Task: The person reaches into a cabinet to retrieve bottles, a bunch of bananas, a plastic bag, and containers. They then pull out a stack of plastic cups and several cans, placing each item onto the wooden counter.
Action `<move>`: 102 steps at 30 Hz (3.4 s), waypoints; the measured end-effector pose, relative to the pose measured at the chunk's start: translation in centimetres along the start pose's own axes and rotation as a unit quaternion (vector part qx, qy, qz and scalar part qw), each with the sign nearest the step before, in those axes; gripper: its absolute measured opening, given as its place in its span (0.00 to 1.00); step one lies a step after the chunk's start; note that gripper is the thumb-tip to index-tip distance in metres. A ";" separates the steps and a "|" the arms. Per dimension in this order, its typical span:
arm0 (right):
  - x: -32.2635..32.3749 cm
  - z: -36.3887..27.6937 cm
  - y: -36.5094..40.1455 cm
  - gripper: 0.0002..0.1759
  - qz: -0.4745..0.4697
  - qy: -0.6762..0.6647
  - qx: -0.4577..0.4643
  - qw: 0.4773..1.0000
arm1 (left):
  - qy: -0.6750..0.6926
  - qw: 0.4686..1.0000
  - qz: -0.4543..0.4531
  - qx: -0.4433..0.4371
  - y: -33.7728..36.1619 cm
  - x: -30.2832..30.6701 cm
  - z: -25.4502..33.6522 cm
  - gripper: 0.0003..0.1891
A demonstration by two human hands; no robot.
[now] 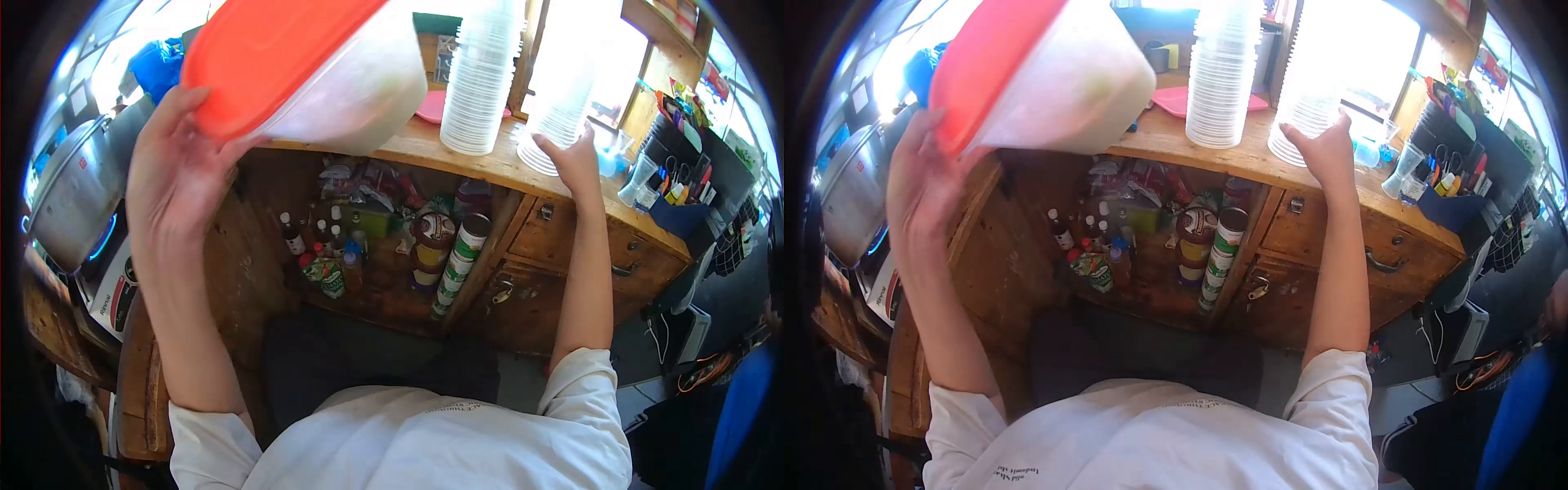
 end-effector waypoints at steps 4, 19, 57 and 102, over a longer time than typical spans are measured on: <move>-0.6 2.0 -0.5 0.57 -0.050 -0.071 -0.010 0.996 | -0.055 0.995 0.081 -0.008 -6.5 0.5 -1.6 0.19; -0.2 0.1 1.0 0.59 -0.033 -0.054 0.005 0.998 | -0.051 0.972 0.222 -0.054 -21.7 -2.9 -12.5 0.21; -0.7 1.8 0.8 0.42 -0.041 -0.048 0.020 0.998 | -0.545 0.773 -0.100 0.308 6.0 11.5 -51.2 0.38; -0.7 2.5 0.6 0.44 -0.075 -0.059 0.015 0.995 | -0.318 0.922 -0.134 0.177 8.0 11.9 -33.6 0.23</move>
Point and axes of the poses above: each hand's wrist, its own y-axis away from the middle knuckle, its own x-axis out of the back of the hand, z = x × y, the point moved 1 cm from there along -y, towards the middle knuckle, and after that the axes turned 9 degrees about -z, right-handed, at the moved point
